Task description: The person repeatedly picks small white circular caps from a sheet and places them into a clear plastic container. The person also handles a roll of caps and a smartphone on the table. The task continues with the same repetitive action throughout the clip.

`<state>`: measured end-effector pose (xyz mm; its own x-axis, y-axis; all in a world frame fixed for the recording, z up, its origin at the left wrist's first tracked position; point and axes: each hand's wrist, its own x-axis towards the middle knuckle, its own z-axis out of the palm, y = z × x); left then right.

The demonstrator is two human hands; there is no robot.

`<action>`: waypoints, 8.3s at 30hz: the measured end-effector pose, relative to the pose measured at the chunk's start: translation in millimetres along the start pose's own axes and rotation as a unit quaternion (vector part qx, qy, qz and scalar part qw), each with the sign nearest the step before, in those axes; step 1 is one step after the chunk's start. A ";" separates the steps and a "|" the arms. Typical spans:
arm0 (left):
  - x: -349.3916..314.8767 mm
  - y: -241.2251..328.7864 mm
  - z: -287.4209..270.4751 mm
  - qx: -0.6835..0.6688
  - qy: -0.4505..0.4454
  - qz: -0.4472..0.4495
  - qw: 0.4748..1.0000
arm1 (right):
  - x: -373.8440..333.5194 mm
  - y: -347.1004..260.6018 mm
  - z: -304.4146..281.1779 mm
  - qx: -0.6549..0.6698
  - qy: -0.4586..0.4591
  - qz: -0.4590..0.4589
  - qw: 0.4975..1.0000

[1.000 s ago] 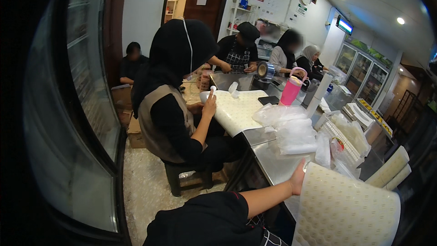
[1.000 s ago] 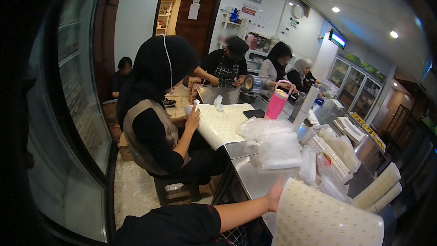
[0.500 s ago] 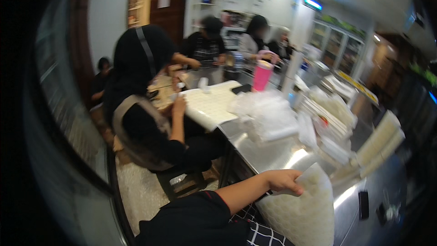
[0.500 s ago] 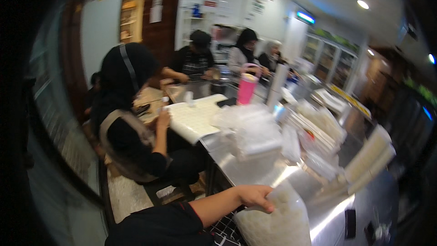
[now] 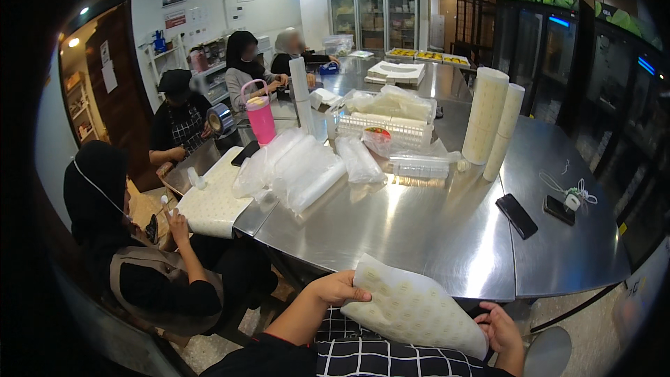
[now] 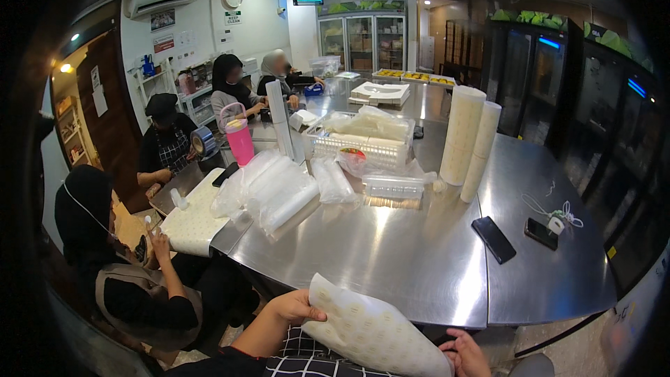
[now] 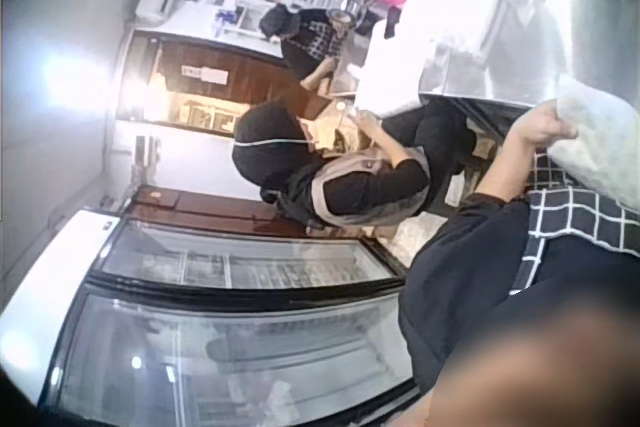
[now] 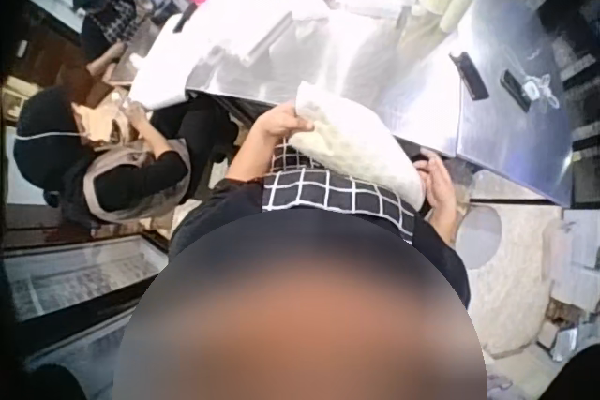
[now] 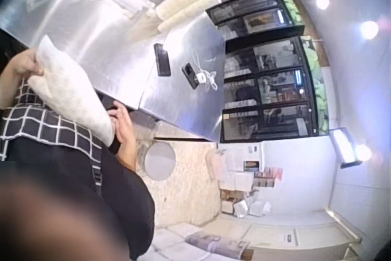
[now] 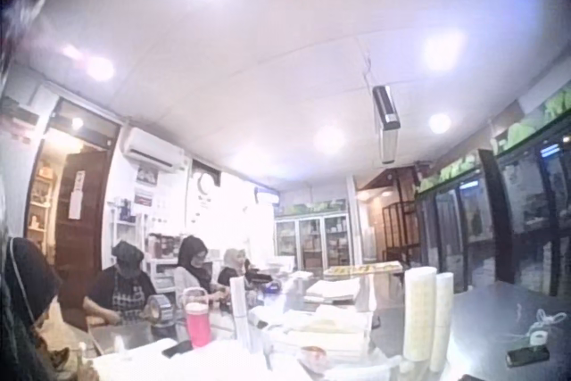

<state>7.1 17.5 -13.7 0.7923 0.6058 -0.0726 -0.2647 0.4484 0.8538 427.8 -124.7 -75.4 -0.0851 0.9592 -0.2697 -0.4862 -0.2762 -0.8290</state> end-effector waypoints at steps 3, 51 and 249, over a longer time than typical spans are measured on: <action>-2.2 -2.6 -5.9 -0.013 0.019 -0.001 1.000 | 1.0 2.0 0.3 -0.078 0.078 -0.123 0.986; 215.6 32.6 -60.7 0.594 0.075 0.063 0.799 | 163.9 -52.8 92.9 -0.773 0.053 -0.143 0.616; 10.2 -68.9 55.0 0.053 0.157 0.108 0.980 | 19.8 16.1 139.7 -0.444 -0.155 -0.141 0.871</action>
<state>63.7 -43.4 -44.9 0.5123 0.8584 -0.0254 -0.3351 0.2271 0.9144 296.8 -101.7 -25.6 -0.3686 0.9288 0.0370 0.3277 0.1671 -0.9299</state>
